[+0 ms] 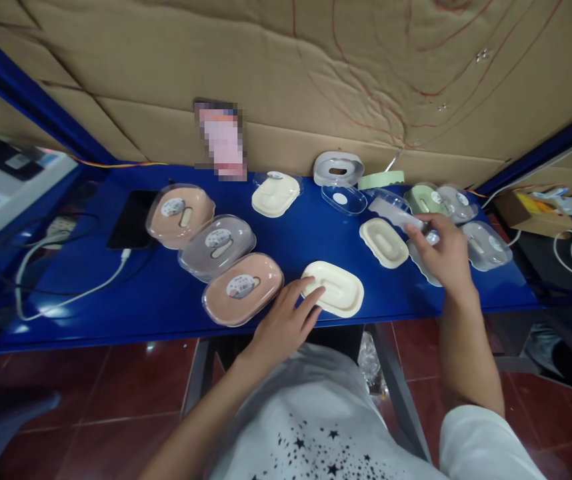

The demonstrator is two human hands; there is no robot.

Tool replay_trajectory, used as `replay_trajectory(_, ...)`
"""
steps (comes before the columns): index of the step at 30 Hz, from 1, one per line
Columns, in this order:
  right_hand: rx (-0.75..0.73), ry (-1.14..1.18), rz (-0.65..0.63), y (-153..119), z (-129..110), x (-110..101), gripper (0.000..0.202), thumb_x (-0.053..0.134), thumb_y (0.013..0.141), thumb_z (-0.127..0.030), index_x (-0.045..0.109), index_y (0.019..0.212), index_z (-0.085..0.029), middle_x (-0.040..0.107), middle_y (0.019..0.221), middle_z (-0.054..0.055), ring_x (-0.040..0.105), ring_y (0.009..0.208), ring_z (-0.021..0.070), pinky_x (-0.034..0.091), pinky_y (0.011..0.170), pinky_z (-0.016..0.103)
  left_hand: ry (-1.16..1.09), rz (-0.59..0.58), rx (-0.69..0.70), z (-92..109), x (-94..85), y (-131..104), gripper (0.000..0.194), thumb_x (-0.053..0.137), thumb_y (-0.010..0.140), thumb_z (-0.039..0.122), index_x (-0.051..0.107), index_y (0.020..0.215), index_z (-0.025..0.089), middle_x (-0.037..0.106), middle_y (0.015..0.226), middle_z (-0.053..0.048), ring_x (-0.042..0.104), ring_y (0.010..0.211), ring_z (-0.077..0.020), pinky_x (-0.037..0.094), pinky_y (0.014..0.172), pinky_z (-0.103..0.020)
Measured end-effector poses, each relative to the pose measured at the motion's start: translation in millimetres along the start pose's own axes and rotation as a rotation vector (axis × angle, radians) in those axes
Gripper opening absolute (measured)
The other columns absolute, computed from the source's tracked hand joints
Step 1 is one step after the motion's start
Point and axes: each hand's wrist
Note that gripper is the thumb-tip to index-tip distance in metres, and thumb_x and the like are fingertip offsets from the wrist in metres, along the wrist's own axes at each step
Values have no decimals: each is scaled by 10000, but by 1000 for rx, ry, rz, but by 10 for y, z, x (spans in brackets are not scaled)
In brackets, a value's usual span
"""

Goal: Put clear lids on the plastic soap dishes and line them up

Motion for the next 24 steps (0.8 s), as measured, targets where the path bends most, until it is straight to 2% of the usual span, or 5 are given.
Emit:
replay_trajectory(4, -245, 169, -68, -538, -418, -100, 207, 672, 1052, -409, 712, 1199, -269, 794, 1214, 84, 748, 1161, 304, 521, 1103, 530, 16, 44, -6, -9, 52, -64, 474, 640, 1063, 213, 536, 1525, 244, 654, 1453, -149, 688, 1293, -294, 617, 1085, -464)
replay_trajectory(7, -410, 227, -183, -986, -647, 18, 225, 700, 1045, -299, 686, 1269, -288, 794, 1248, 56, 723, 1266, 291, 395, 1255, 591, 14, 90, -32, -7, 52, -81, 552, 667, 1058, 235, 485, 1578, 260, 610, 1519, -160, 672, 1344, -291, 625, 1088, -438)
replay_trajectory(11, -487, 274, -305, -1371, -753, 254, 334, 683, 1057, -266, 637, 1387, -270, 764, 1336, 83, 665, 1378, 276, 437, 1265, 573, 46, 110, -12, 4, 11, -51, 626, 683, 1050, 252, 435, 1624, 278, 436, 1698, -183, 516, 1544, -350, 565, 1188, -513)
replay_trajectory(15, -541, 297, -301, -1431, -752, 362, 383, 633, 1070, -205, 610, 1452, -228, 743, 1365, 120, 621, 1438, 276, 481, 1258, 579, 73, 48, 56, -2, 1, -31, 546, 645, 1059, 201, 491, 1581, 240, 388, 1739, -188, 406, 1620, -369, 516, 1239, -555)
replay_trajectory(24, -581, 286, -329, -1428, -730, 392, 396, 648, 1070, -304, 627, 1465, -285, 762, 1330, 97, 663, 1393, 288, 475, 1261, 630, 20, -7, 48, -49, 44, -71, 358, 690, 1045, 247, 635, 1399, 252, 623, 1545, -118, 458, 1579, -358, 539, 1223, -575)
Point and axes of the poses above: each hand's wrist, its own y-axis towards the middle knuckle, its own x-axis out of the palm, z = x × y
